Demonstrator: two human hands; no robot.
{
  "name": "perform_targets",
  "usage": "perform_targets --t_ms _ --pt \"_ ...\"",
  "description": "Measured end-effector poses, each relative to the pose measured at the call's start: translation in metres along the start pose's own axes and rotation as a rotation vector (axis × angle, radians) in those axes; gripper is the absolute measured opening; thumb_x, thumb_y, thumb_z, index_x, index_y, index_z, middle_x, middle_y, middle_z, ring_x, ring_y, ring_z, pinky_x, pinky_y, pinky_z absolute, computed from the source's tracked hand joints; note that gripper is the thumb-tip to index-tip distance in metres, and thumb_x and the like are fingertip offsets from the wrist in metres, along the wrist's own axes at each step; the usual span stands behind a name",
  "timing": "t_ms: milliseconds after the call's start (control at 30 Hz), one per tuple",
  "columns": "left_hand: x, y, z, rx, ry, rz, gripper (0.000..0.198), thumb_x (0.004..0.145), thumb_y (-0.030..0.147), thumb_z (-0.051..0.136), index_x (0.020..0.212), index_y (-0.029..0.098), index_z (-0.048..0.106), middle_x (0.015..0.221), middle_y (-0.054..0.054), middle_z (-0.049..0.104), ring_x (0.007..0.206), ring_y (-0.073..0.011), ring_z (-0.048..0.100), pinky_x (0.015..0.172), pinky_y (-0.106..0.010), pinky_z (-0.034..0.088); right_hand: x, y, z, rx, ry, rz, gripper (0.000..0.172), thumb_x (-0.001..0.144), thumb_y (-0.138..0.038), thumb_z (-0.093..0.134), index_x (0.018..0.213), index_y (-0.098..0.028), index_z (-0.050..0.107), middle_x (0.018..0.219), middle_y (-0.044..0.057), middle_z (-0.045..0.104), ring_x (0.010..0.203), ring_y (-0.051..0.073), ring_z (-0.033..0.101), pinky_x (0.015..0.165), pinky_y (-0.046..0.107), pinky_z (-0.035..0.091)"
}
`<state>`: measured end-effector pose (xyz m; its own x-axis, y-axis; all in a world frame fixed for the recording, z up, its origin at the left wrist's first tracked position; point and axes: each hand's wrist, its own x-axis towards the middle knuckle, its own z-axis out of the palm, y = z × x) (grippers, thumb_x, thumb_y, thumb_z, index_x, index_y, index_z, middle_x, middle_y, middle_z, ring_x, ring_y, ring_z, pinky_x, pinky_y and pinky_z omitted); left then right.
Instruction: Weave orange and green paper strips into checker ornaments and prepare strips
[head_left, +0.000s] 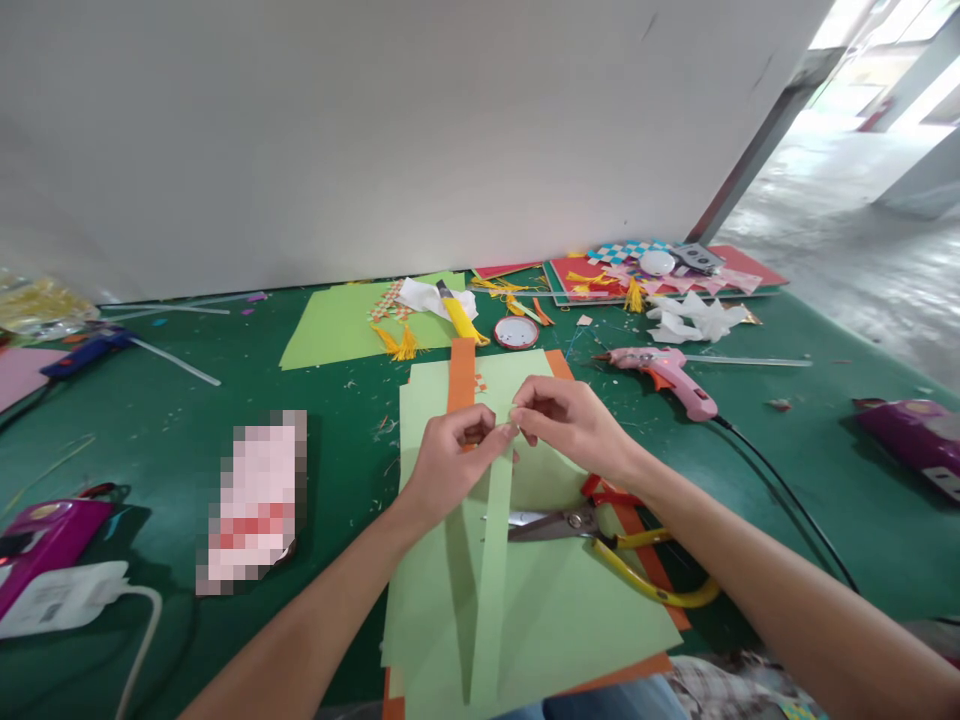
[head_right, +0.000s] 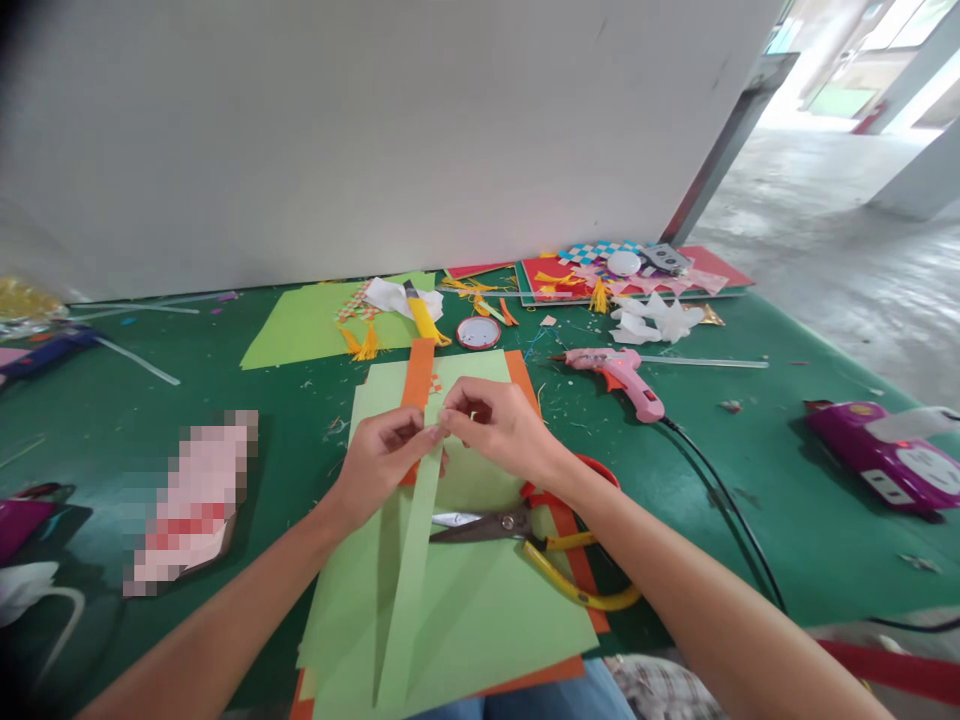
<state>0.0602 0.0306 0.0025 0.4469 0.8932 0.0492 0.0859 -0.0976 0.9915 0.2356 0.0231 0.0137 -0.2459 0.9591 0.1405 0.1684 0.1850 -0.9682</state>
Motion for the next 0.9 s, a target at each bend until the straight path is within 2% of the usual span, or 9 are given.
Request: perform_targets --t_ms 333,567,667,767,900 --pt "0.0013 0.0014 -0.0010 -0.003 -0.036 -0.018 0.028 0.085 0.035 0.061 0.066 0.016 0.054 0.062 -0.001 0.063 0.057 -0.0133 0.062 0.056 -0.023 0.047 -0.0013 0.0013 0.0000 -0.015 0.006 -0.022 0.013 0.084 -0.024 0.056 0.074 -0.017 0.053 0.062 -0.003 0.052 0.055 0.008 0.049 0.053 0.024 0.041" --pt "0.0006 0.0035 -0.0005 0.069 0.018 -0.022 0.030 0.086 0.038 0.059 0.065 0.016 0.054 0.057 0.002 0.057 0.053 -0.0116 0.058 0.050 -0.021 0.042 -0.0009 0.0028 -0.0020 0.049 0.084 -0.051 0.016 0.088 -0.030 0.054 0.077 -0.018 0.051 0.061 -0.005 0.049 0.052 0.007 0.046 0.048 0.022 0.036" --pt "0.0000 0.0027 -0.0002 0.154 0.062 0.035 0.030 0.087 0.036 0.058 0.065 0.016 0.056 0.058 0.001 0.058 0.054 -0.0106 0.056 0.051 -0.020 0.041 0.0006 0.0006 -0.0020 0.066 0.068 -0.028 0.018 0.086 -0.032 0.059 0.078 -0.018 0.051 0.060 -0.005 0.051 0.049 0.006 0.045 0.047 0.022 0.035" --pt "-0.0006 0.0016 -0.0001 0.256 0.099 0.136 0.028 0.087 0.033 0.058 0.065 0.016 0.058 0.060 0.001 0.061 0.055 -0.0100 0.054 0.054 -0.020 0.042 0.0018 -0.0006 -0.0013 0.049 0.007 0.009 0.026 0.080 -0.037 0.065 0.071 -0.018 0.050 0.059 -0.005 0.052 0.049 0.006 0.044 0.046 0.022 0.034" --pt "-0.0016 0.0021 0.0000 0.294 0.064 0.153 0.025 0.088 0.032 0.057 0.069 0.017 0.062 0.064 0.000 0.066 0.058 -0.0111 0.058 0.056 -0.021 0.043 0.0025 0.0029 -0.0023 0.060 -0.007 -0.007 0.030 0.079 -0.041 0.067 0.069 -0.018 0.050 0.058 -0.005 0.052 0.049 0.006 0.045 0.045 0.022 0.034"
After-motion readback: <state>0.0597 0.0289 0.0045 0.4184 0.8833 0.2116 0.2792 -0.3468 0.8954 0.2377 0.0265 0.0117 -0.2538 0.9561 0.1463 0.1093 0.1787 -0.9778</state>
